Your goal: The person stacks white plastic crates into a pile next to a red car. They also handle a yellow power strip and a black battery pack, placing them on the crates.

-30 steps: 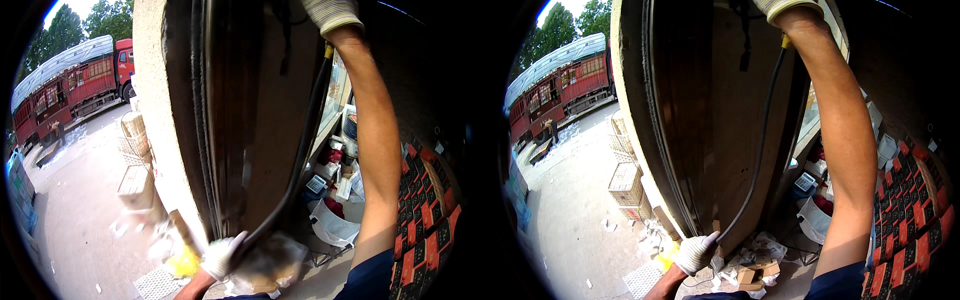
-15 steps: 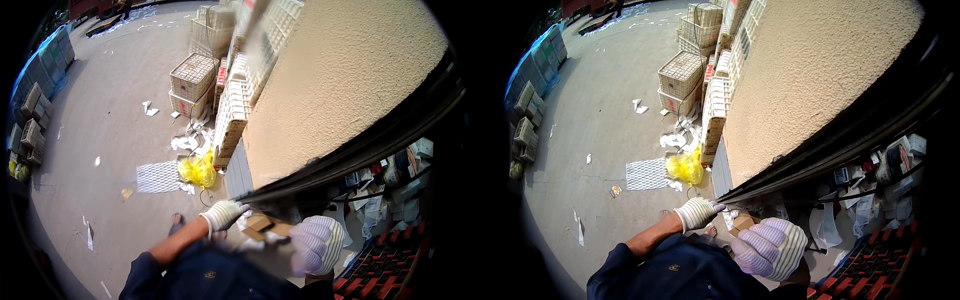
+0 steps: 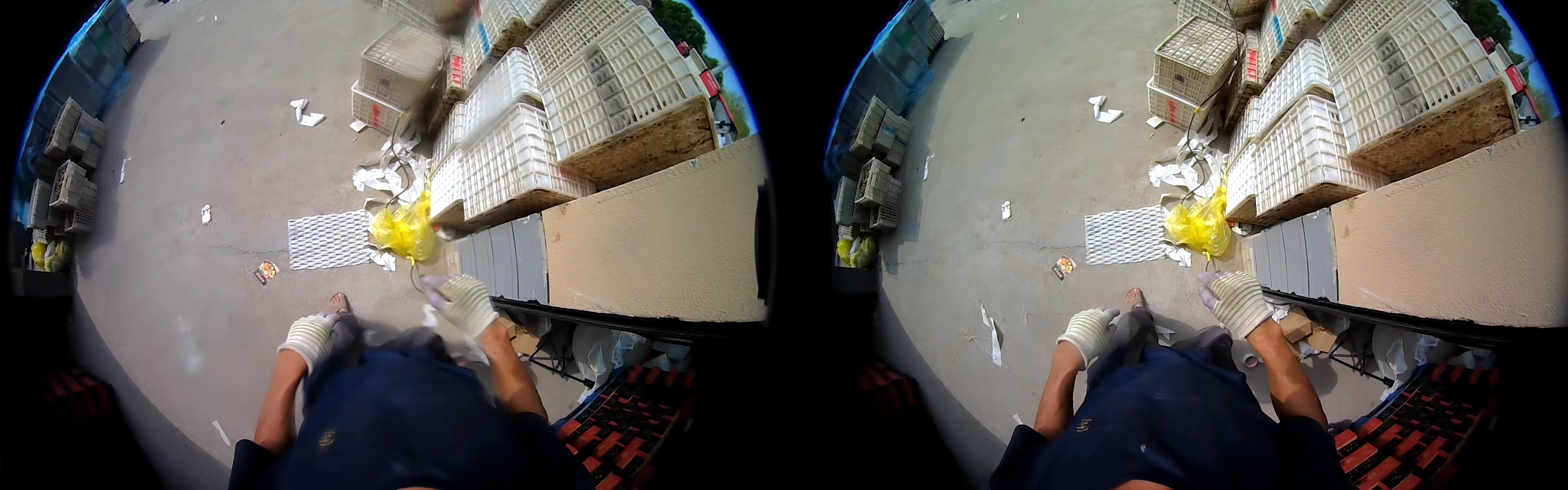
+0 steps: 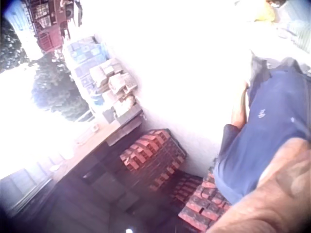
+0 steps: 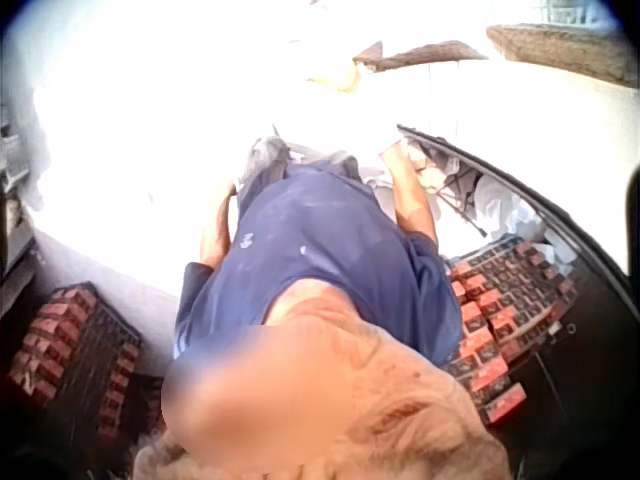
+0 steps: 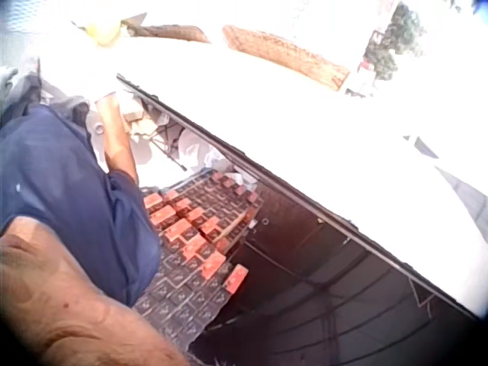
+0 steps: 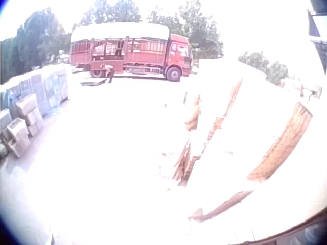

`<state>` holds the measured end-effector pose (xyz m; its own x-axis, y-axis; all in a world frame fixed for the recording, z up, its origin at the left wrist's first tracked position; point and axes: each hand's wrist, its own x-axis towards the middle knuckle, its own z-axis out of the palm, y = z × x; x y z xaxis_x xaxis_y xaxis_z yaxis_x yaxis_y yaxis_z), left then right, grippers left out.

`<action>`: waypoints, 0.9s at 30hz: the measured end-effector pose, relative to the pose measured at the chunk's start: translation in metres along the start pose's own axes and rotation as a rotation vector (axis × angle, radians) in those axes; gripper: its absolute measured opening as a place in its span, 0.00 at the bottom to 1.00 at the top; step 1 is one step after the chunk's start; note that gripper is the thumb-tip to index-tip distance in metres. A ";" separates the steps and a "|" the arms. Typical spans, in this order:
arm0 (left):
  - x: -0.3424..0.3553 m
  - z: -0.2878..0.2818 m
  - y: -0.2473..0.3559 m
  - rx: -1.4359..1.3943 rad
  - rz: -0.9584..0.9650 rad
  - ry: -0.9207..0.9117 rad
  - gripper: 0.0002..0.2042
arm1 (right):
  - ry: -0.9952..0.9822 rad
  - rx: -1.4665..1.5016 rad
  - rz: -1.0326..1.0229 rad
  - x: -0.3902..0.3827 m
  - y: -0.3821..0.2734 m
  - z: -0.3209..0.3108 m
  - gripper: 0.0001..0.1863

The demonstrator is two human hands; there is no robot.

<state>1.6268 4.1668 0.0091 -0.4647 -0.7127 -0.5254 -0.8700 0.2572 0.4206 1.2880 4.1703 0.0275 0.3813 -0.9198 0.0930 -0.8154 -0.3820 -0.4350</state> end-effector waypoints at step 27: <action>0.345 -0.240 -0.432 -1.059 -0.799 0.293 0.18 | -0.414 -0.035 0.287 0.634 0.193 -0.009 0.18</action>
<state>1.8815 3.6530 -0.1765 0.2701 -0.5755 -0.7719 -0.2789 -0.8141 0.5093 1.3681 3.5126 0.0109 0.2748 -0.8778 -0.3924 -0.9241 -0.1285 -0.3598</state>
